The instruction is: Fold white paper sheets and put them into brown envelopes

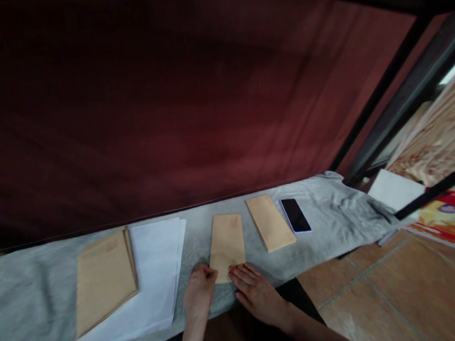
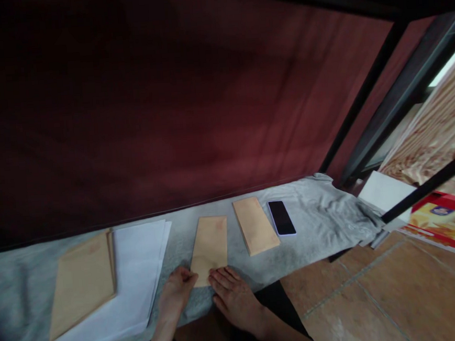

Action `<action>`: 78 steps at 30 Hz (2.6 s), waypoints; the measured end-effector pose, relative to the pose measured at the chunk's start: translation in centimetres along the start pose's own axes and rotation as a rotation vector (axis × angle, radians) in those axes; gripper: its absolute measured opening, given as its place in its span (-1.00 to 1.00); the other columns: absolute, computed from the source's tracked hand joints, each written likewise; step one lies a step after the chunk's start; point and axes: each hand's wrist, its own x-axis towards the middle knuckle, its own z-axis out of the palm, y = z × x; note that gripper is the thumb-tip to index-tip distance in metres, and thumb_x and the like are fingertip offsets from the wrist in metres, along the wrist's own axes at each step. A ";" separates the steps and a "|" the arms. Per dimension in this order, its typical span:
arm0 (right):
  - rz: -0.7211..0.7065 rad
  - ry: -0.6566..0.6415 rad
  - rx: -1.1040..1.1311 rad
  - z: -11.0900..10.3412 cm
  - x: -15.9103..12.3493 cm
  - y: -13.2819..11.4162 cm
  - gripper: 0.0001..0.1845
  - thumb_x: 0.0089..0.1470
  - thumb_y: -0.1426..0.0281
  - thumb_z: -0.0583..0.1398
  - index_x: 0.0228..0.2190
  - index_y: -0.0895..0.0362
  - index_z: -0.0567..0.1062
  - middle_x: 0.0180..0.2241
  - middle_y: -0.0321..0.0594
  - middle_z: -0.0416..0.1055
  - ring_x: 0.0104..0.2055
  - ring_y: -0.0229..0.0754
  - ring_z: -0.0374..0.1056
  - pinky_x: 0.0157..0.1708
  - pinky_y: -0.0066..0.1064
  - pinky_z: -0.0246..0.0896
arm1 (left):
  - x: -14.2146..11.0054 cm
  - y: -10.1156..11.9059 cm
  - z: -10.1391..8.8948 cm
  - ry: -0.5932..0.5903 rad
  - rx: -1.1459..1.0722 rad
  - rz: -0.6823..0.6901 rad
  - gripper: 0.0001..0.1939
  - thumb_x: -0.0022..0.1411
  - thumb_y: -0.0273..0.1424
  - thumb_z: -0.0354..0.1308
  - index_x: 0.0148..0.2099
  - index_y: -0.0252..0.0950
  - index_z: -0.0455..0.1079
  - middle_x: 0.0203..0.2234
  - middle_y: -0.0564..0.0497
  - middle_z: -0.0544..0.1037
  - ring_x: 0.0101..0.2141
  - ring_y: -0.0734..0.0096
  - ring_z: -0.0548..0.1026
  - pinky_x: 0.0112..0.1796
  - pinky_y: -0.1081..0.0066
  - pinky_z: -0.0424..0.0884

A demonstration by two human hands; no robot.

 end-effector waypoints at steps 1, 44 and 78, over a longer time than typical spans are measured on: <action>-0.002 0.004 -0.003 0.0 0.0 0.0 -0.46 0.32 0.36 0.11 0.29 0.11 0.25 0.31 -0.15 0.22 0.32 -0.14 0.17 0.34 -0.20 0.05 | 0.1 -0.1 -0.1 0.006 -0.062 -0.004 -0.92 0.20 -0.40 0.15 -0.37 -0.20 0.36 -0.45 0.02 0.57 -0.32 0.27 0.56 -0.30 0.39 0.33; 0.112 0.112 -0.063 1.9 -0.3 -0.1 -0.36 0.25 0.48 0.09 0.33 0.09 0.18 0.31 -0.16 0.21 0.33 -0.06 0.15 0.36 -0.04 -0.04 | -6.5 -0.9 6.4 0.234 0.216 0.541 -0.55 0.41 -0.32 -0.10 0.26 -0.26 0.34 0.20 -0.15 0.45 0.22 0.14 0.37 0.22 0.13 0.29; 0.106 0.149 -0.115 2.7 -0.6 -0.9 -0.42 0.25 0.39 0.18 0.28 0.06 0.28 0.32 -0.17 0.19 0.33 -0.09 0.15 0.34 -0.11 0.01 | -3.8 -0.6 4.8 0.494 0.285 0.321 -0.68 0.35 -0.40 -0.04 0.07 -0.36 0.36 -0.16 -0.18 0.50 -0.11 0.10 0.47 -0.07 0.15 0.41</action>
